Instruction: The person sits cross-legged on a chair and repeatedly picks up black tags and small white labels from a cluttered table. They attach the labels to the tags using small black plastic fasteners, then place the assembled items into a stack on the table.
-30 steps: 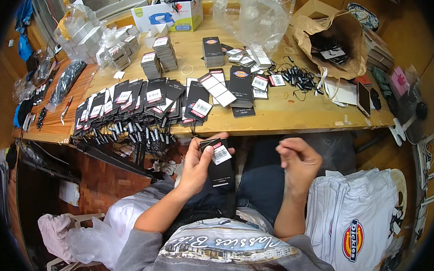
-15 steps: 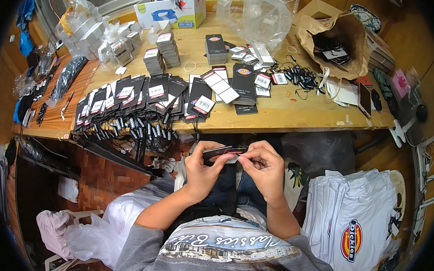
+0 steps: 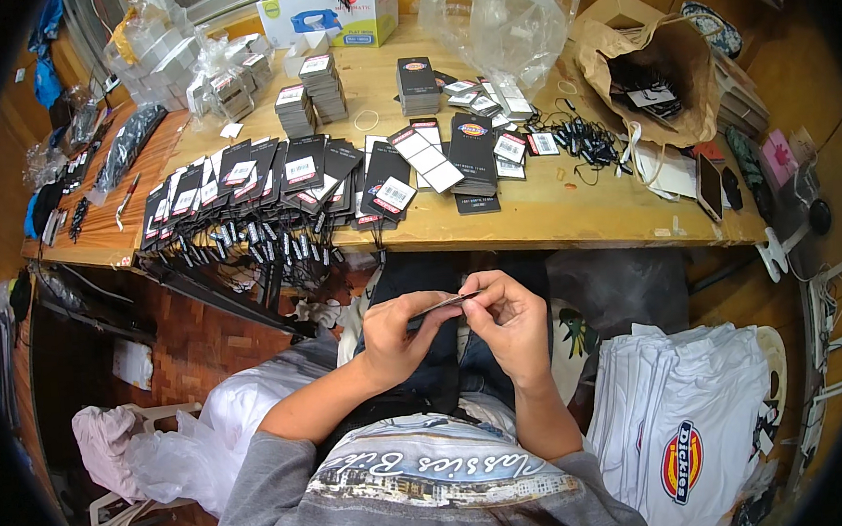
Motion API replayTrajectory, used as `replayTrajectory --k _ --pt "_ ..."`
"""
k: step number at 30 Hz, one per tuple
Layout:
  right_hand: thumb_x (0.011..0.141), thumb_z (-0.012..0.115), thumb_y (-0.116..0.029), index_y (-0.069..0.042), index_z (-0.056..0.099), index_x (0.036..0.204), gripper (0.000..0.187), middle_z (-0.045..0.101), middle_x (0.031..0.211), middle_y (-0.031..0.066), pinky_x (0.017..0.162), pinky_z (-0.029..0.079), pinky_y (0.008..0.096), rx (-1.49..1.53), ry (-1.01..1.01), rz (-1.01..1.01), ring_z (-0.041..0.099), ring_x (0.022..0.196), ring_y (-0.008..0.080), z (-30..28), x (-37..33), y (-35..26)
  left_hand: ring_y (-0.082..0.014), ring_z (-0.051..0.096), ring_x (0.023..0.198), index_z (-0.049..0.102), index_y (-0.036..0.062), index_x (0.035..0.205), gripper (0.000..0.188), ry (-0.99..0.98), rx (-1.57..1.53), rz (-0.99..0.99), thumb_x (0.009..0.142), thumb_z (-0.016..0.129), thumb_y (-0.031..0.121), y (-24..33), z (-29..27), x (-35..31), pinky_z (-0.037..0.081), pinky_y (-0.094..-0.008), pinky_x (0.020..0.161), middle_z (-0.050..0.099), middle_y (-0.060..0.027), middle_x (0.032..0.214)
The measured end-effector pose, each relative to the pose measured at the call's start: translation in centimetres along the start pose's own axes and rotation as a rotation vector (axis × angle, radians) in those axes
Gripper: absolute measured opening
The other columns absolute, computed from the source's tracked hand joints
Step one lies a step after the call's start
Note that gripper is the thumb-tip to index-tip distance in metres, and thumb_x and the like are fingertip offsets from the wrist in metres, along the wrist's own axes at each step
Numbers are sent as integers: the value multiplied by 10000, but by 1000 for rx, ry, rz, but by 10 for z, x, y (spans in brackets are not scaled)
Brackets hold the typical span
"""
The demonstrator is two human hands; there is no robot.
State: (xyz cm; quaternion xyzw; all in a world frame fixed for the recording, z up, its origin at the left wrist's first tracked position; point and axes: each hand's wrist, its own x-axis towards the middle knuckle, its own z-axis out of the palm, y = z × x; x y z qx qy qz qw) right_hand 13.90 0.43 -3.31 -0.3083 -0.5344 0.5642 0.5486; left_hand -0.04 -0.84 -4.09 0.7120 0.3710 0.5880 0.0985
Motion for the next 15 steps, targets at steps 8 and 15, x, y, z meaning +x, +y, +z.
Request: replayTrajectory --k 8,15 --pt "731 576 24 17 518 737 59 511 834 46 558 375 159 0 76 -54 454 652 50 -7 2 5 -257 592 670 462 -5 1005 324 -280 -103 -156 699 556 -56 15 -11 13 451 -253 538 573 -154 818" --pt "637 658 -10 5 543 693 128 487 856 81 569 407 213 -524 123 -402 491 657 132 -6 -2 -12 -160 607 742 445 -26 1043 294 -297 -187 -463 754 493 -54 23 -17 15 458 -219 580 602 -135 829"
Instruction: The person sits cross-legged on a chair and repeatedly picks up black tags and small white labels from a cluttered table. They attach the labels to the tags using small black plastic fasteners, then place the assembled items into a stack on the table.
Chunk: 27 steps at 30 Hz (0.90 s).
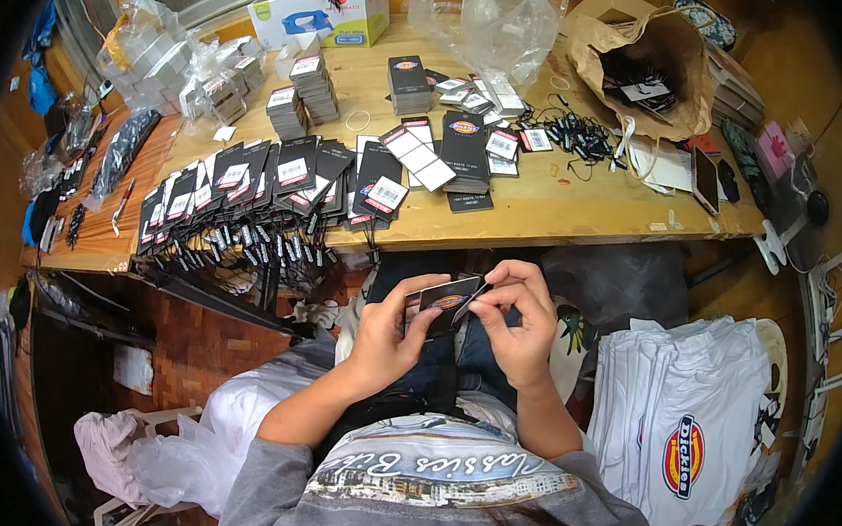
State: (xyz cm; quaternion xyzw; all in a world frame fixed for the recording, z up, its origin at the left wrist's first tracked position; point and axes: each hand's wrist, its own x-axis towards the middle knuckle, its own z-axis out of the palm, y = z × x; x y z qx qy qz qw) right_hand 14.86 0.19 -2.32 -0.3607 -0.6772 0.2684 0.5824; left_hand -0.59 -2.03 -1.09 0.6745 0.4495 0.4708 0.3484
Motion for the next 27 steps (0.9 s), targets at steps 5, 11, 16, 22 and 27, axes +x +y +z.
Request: replayTrajectory --k 5,11,16,22,27 --pt "617 666 0 3 557 694 134 461 902 95 611 420 251 -84 28 -101 492 692 168 3 2 -3 -192 612 745 463 -28 982 252 64 78 158 737 520 -53 -4 4 0 476 -253 560 599 -150 823" --pt "626 651 14 13 546 702 130 484 926 114 642 425 265 -71 21 -103 507 753 195 6 1 -2 -242 608 673 473 -24 975 281 42 236 193 705 546 -56 -10 5 -4 475 -270 533 588 -170 813" --pt "648 623 26 16 520 705 119 507 949 133 712 421 277 48 -28 -7 522 808 205 7 0 0 -262 599 681 493 -24 975 371 84 386 433 614 542 -94 -12 4 -1 484 -296 553 588 -164 831" --pt "681 617 3 19 499 704 121 536 899 119 738 416 264 290 -31 73 534 811 186 9 0 11 -279 586 760 504 -14 996 441 -8 384 447 567 495 -113 -12 2 1 485 -331 626 579 -162 869" --pt "678 625 -14 16 503 699 128 546 835 115 713 426 276 283 4 60 543 778 196 8 -2 19 -238 523 849 525 -10 1001 380 -86 122 236 647 457 -131 6 -5 10 434 -260 715 489 -168 983"
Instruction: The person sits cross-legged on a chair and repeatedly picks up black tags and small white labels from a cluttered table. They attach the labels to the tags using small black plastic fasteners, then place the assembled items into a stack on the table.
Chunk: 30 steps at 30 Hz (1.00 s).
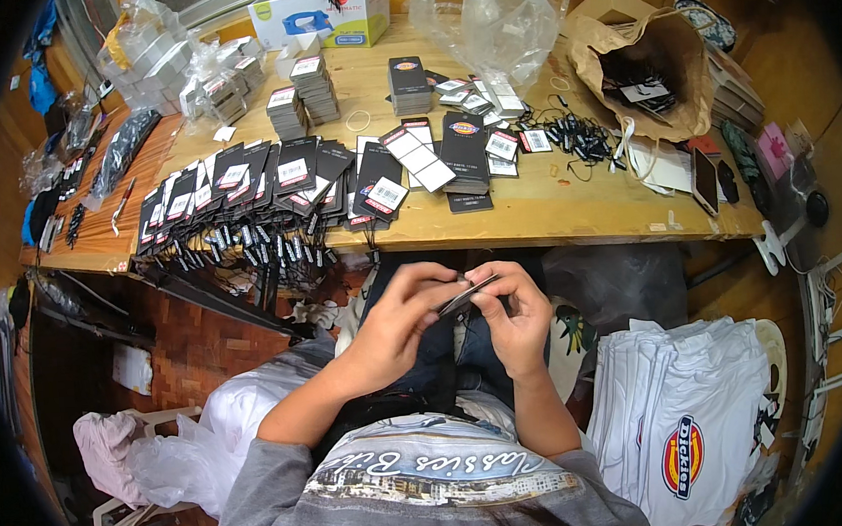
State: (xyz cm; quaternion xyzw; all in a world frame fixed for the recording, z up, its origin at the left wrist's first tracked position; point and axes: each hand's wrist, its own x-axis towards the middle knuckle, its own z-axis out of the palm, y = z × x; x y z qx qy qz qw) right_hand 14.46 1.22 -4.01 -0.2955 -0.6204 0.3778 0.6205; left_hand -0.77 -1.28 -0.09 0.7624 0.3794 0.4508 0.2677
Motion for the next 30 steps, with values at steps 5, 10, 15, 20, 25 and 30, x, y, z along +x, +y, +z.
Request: replayTrajectory --k 5,10,15,20,25,30 --pt "628 665 -31 -7 535 683 144 496 884 117 710 430 298 -296 7 -203 518 844 239 7 1 -19 -163 532 743 540 -51 898 208 256 -169 -155 703 506 -115 -9 8 -7 437 -224 649 533 -113 847" --pt "619 671 -25 -13 545 684 142 466 923 124 707 428 306 -364 50 -248 505 863 247 10 0 -20 -195 562 784 515 -70 834 157 298 -359 -101 693 500 -140 -5 15 -9 450 -251 684 560 -156 844" --pt "631 657 -14 1 541 683 128 469 925 134 725 425 312 -318 23 -201 507 864 247 8 -1 -20 -215 584 769 537 -50 822 167 319 -237 35 674 532 -128 -10 15 -12 475 -258 663 577 -157 856" --pt "645 645 -12 8 529 680 123 475 935 138 762 415 316 -217 7 -138 508 876 242 10 -3 -21 -235 584 767 549 -36 825 214 270 -121 134 641 528 -143 -9 13 -12 471 -269 652 577 -158 840" --pt "671 646 -50 7 514 682 144 478 948 138 789 400 318 -72 9 -93 502 893 236 8 -4 -13 -234 574 794 575 -19 839 218 150 -107 188 648 527 -112 -5 4 -4 461 -273 666 579 -138 865" --pt "662 659 -89 -6 523 679 161 457 930 122 773 401 316 -109 -50 -105 491 893 233 6 -1 -14 -183 558 810 582 -30 823 96 14 -445 -49 750 528 4 -15 -6 -6 436 -259 699 568 -124 870"
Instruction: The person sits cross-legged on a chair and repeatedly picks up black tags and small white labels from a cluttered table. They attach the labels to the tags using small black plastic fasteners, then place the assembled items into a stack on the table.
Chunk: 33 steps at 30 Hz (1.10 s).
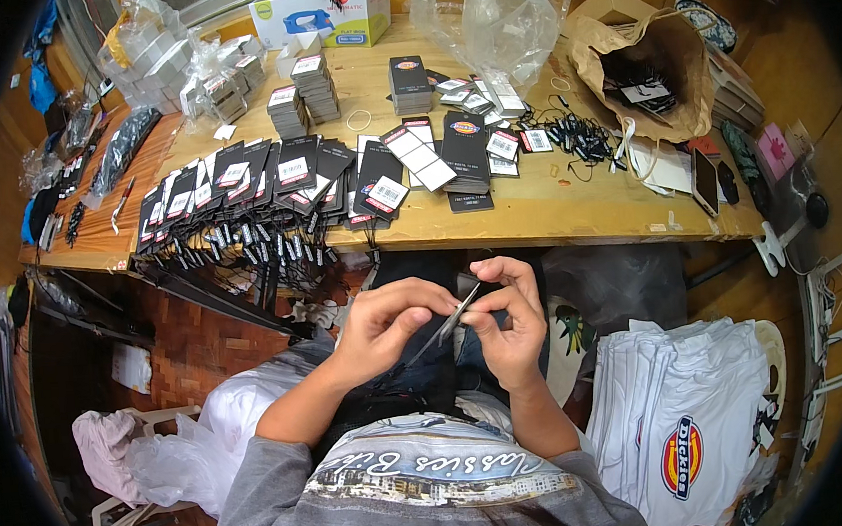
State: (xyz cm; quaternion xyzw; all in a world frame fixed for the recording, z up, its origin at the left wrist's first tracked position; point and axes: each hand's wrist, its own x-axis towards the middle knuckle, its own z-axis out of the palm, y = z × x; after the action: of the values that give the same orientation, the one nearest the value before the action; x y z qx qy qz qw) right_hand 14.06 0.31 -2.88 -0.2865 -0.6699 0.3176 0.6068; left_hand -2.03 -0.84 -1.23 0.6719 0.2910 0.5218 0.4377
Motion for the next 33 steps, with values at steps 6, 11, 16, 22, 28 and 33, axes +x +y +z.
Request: replayTrajectory --k 6,11,16,22,28,33 --pt "648 666 -147 -19 540 672 181 429 886 104 740 406 310 -56 -74 -18 479 867 233 1 -1 1 -98 522 730 582 -26 794 75 99 -266 -148 722 562 -24 -7 9 -2 425 -217 636 550 -90 826" --pt "654 660 -178 -16 539 676 204 418 852 89 678 394 299 -151 -116 31 450 787 210 2 0 -2 -129 522 688 556 -32 742 31 135 167 -2 710 554 -31 -10 8 -5 421 -236 605 551 -100 776" --pt "671 643 -172 -11 524 691 201 434 823 83 705 359 296 -211 -285 89 435 768 218 -5 5 -2 -140 530 697 509 -30 733 27 258 93 1 716 530 -33 -6 8 -4 419 -239 612 558 -115 764" --pt "736 590 -87 7 523 730 115 551 700 52 621 396 227 219 -338 498 514 642 124 -31 -7 13 -183 559 672 419 5 755 92 399 -128 -40 800 488 45 -1 -12 -5 457 -275 643 554 -143 765" --pt "756 551 -7 22 543 790 46 566 718 59 607 438 204 435 -210 603 539 654 107 -30 -5 5 -172 521 610 459 -4 827 102 434 -571 -118 822 483 95 -2 -6 -2 442 -260 572 488 -86 706" --pt "755 541 21 28 527 858 104 572 763 93 594 455 218 575 -172 570 563 659 133 -31 -4 7 -115 523 632 548 -35 819 86 293 -356 -162 793 506 35 -8 2 -6 425 -208 575 514 -72 796"
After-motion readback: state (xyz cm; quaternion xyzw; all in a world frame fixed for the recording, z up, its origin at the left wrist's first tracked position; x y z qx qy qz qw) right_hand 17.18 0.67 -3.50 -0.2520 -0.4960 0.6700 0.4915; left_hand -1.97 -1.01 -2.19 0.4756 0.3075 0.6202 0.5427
